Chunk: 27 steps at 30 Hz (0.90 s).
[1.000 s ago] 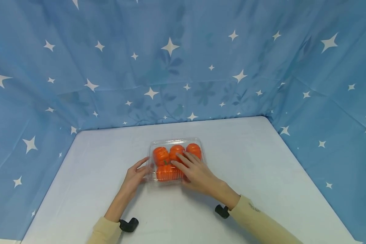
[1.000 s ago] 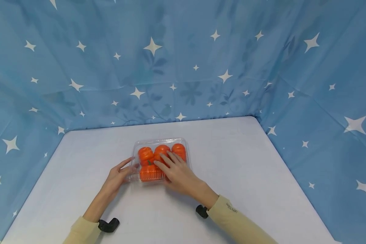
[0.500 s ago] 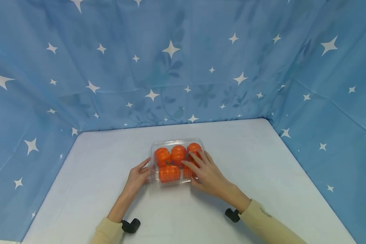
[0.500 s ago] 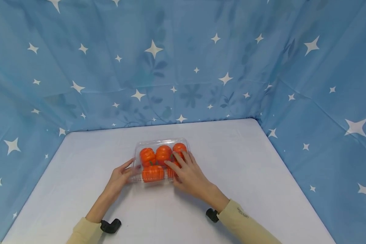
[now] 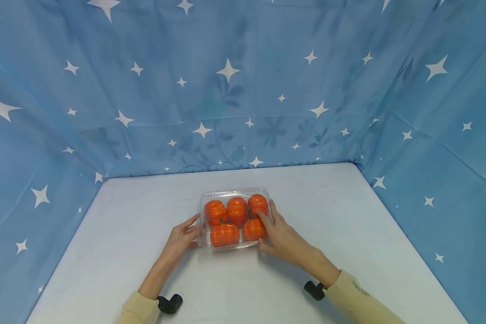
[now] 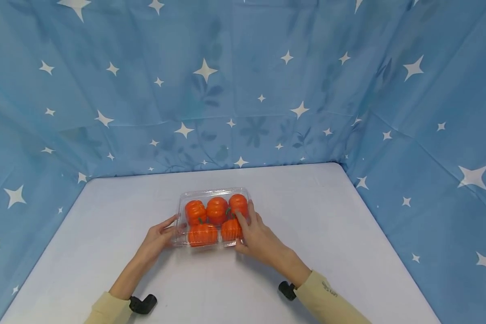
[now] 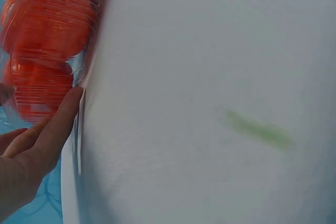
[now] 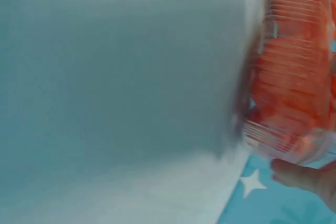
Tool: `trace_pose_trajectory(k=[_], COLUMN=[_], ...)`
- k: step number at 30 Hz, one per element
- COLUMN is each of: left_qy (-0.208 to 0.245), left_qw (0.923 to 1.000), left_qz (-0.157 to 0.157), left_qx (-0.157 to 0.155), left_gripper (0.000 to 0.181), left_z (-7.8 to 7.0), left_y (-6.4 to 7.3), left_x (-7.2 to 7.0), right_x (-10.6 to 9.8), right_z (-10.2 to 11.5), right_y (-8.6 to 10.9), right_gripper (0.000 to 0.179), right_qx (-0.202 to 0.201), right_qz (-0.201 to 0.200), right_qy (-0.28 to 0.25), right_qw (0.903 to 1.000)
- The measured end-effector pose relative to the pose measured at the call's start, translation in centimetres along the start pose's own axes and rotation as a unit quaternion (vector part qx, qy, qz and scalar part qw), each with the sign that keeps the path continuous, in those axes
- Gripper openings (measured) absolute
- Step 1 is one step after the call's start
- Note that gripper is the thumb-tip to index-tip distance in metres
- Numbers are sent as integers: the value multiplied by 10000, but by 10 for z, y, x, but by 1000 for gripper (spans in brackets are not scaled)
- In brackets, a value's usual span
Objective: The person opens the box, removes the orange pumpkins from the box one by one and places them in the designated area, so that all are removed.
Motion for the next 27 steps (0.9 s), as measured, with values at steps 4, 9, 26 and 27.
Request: trace_pose_trajectory(k=[4,9,26,27], left_qy=[120,269,158,161], left_qw=[9999,9995,9998,9998], left_qz=[98,157,26,19], left_qx=[13,19,-118,-114], left_gripper=[61,63,61,61], left_z=[0,-3,1,1], left_y=[1,0,1,2], left_x=[0,1,2,2], right_x=[-4,-6,-6,-6], right_z=[1,1,3,3], right_y=[-1,-3,-2,-3], right_gripper=[77,81,83,83], right_qx=[-221,-205,-84,-78], right_qz=[150,339,427,463], right_qy=[182,225,116,131], right_qw=[9995,9990,9990,9988])
Point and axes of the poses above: each hand's wrist, its own y-axis away from the middle knuckle, its own x-axis out of the palm, z = x × y, the point moved 1 cm from there along -y, towards the middle knuckle, and after that the axes turned 4 degrees about z, right-handed, at the moved point
